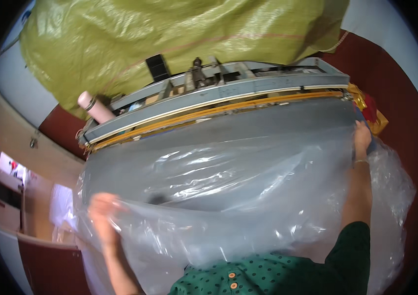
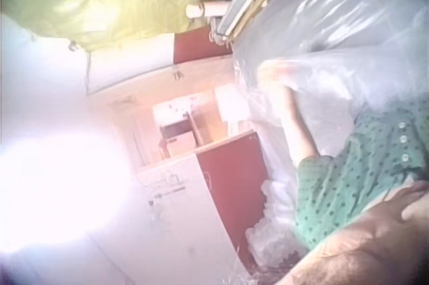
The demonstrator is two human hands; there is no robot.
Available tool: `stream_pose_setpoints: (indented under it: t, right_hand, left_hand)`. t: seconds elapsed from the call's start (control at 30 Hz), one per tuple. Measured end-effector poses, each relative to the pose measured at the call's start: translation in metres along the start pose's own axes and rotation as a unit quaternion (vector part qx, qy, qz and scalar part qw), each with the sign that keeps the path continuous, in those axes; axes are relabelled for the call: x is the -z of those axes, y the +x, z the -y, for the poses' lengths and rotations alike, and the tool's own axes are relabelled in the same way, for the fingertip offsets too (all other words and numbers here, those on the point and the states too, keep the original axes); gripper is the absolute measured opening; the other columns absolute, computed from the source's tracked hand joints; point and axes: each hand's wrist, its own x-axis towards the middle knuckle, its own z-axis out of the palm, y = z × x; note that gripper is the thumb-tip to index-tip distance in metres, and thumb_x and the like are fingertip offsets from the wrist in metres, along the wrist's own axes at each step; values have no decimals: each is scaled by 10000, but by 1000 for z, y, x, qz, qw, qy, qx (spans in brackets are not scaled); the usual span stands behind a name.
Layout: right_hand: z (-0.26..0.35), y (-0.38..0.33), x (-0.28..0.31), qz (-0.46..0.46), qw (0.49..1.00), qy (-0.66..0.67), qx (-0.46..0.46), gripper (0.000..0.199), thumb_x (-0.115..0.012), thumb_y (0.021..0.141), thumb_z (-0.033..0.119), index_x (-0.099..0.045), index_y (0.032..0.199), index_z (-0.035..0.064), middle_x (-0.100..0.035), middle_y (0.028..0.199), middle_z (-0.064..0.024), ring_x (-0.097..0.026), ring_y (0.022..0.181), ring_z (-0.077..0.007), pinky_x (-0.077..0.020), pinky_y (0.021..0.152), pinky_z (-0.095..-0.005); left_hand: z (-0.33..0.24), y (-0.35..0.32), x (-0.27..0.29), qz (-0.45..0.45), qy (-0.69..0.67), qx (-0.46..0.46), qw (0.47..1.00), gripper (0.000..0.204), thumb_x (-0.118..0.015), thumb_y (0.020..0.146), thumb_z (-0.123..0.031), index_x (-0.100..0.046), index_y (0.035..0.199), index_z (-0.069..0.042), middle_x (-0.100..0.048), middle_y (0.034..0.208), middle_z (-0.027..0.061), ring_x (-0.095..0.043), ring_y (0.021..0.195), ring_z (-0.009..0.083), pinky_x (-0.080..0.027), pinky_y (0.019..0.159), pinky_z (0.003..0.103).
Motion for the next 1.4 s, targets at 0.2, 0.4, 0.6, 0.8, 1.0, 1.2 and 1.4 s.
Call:
stream_pose_setpoints:
  t: [0.2, 0.4, 0.6, 0.8, 1.0, 1.2, 1.4]
  right_hand:
    - [8, 2, -6, -6, 1000, -7, 21, 375, -370, 914, 404, -558, 944, 81, -603, 921, -215, -553, 875, -424, -421, 720, -508]
    - [-3, 6, -10, -19, 1000, -1, 16, 406, -359, 923, 407, -546, 939, 46, -598, 921, -221, -543, 882, -428, -420, 714, -501]
    - [5, 7, -6, 0, 999, 0, 36, 401, -359, 936, 375, -532, 946, 14, -583, 953, -231, -531, 908, -417, -417, 738, -475]
    - [-8, 11, -23, -7, 998, 35, 52, 412, -349, 938, 392, -519, 962, 17, -577, 961, -232, -525, 916, -411, -417, 736, -469]
    - [-20, 12, -25, -102, 989, 71, 74, 452, -333, 945, 402, -513, 1022, -6, -562, 992, -247, -518, 935, -410, -411, 741, -462]
    - [-27, 15, -33, -38, 996, 45, 69, 428, -353, 942, 399, -505, 940, -1, -563, 906, -240, -516, 853, -428, -401, 701, -473]
    - [-36, 24, -38, -45, 996, 36, 68, 443, -353, 935, 429, -506, 954, 13, -556, 923, -238, -498, 869, -438, -398, 709, -468]
  left_hand:
    - [75, -48, 25, -12, -452, 113, 885, 571, -496, 892, -408, -358, 1316, -50, -494, 1219, 106, -484, 1102, 239, -388, 963, 372]
    - [145, -107, -30, -48, -244, 377, 892, 383, -532, 861, -107, -418, 1223, -51, -520, 1128, 92, -546, 979, 185, -477, 807, 292]
    - [135, 38, 196, -430, -233, 56, 871, 275, -459, 929, -268, -530, 1025, -21, -577, 948, 77, -543, 895, 168, -464, 773, 332]
    - [17, 124, 215, -314, 577, -180, 732, 106, -521, 867, -80, -531, 862, 25, -568, 832, 120, -537, 795, 289, -432, 695, 346]
    - [37, 72, 60, 54, 484, -351, 799, 287, -558, 830, -145, -580, 1093, -34, -538, 1187, 125, -444, 1167, 324, -342, 983, 403]
    - [186, 87, 135, 154, 404, 108, 895, 372, -592, 808, -299, -559, 1072, -38, -556, 1122, 115, -463, 1083, 350, -368, 895, 435]
    - [121, 119, 23, -30, 445, -264, 855, 243, -662, 749, -216, -607, 902, -36, -610, 910, 116, -524, 941, 268, -373, 838, 422]
